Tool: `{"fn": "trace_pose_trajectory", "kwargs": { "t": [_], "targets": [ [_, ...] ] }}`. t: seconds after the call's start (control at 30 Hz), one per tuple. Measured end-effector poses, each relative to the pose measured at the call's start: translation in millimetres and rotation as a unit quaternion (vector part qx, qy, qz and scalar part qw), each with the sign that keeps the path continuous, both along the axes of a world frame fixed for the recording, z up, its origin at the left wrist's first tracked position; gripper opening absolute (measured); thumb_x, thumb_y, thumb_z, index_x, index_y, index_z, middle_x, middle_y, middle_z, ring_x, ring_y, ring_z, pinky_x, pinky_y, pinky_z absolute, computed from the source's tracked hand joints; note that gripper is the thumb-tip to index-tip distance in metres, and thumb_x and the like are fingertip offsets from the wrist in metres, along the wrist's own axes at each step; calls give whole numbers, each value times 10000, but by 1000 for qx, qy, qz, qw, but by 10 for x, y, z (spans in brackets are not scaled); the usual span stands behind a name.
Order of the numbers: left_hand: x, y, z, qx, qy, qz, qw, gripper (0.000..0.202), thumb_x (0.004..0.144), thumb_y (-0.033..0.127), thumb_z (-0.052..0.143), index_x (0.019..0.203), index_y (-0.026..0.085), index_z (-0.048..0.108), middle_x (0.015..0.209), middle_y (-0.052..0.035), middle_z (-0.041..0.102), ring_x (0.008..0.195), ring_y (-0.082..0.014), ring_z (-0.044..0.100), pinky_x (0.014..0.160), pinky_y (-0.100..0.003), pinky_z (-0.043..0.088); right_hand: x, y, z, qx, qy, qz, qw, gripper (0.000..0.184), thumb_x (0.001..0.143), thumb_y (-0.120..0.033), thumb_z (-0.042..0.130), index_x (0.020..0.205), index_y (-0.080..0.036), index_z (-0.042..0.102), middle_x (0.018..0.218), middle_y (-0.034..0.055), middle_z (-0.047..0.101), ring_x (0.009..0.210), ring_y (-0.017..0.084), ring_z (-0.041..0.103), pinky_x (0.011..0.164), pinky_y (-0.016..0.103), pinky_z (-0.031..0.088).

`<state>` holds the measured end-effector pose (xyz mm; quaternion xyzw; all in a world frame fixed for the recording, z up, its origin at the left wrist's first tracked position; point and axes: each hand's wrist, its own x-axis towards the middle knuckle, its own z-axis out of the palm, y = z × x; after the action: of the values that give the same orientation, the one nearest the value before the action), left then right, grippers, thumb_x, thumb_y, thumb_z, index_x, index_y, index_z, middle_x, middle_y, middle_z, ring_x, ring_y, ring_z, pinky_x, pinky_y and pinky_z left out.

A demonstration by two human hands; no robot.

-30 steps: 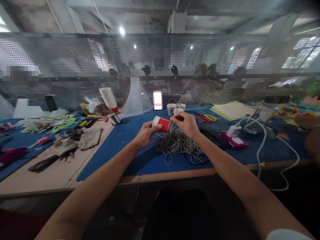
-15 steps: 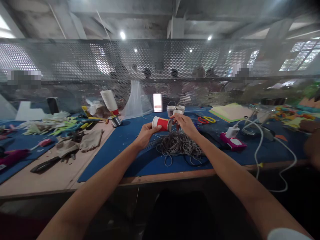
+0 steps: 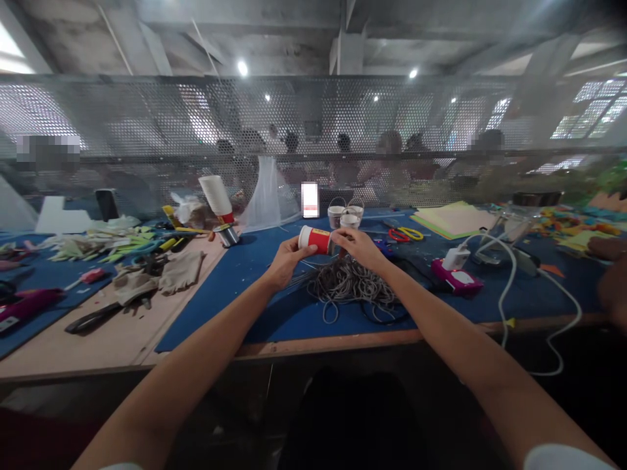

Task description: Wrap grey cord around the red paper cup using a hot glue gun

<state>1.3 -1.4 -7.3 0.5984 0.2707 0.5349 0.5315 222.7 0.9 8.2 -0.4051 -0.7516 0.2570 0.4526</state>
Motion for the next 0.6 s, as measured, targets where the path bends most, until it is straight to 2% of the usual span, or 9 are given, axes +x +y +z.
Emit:
{"fn": "trace_pose_trajectory", "kwargs": {
  "t": [0.2,0.33,0.53,0.6],
  "targets": [
    [28,-28,23,-44,-23,15,999,373,679,338,855,972,127,762,947,-78,753,819,-183,660,816,-294,491,-63,-72,-4,47,11,-3,999,399,885,-484,638,1153,-193,688,1141,113,709,935,222,671,799,358,546],
    [37,-21,-1,-51,-21,22,998,374,676,344,865,954,115,764,924,-85,759,806,-181,671,847,-312,496,-94,-104,-21,87,-15,-8,996,413,871,-468,664,1198,-216,667,1195,102,691,984,226,654,835,364,538],
    [32,-6,-24,-47,-21,26,998,393,669,336,878,975,115,770,943,-86,765,858,-189,679,918,-335,492,-62,-88,-32,55,16,6,998,388,958,-487,537,1219,-221,646,1220,110,683,803,181,678,762,353,555],
    [34,0,-32,-44,-18,26,999,404,662,337,881,980,113,770,957,-93,765,871,-196,682,936,-349,492,-49,-61,-51,66,16,-11,998,376,974,-494,507,1185,-220,654,1185,106,695,798,182,679,764,353,548]
  ]
}}
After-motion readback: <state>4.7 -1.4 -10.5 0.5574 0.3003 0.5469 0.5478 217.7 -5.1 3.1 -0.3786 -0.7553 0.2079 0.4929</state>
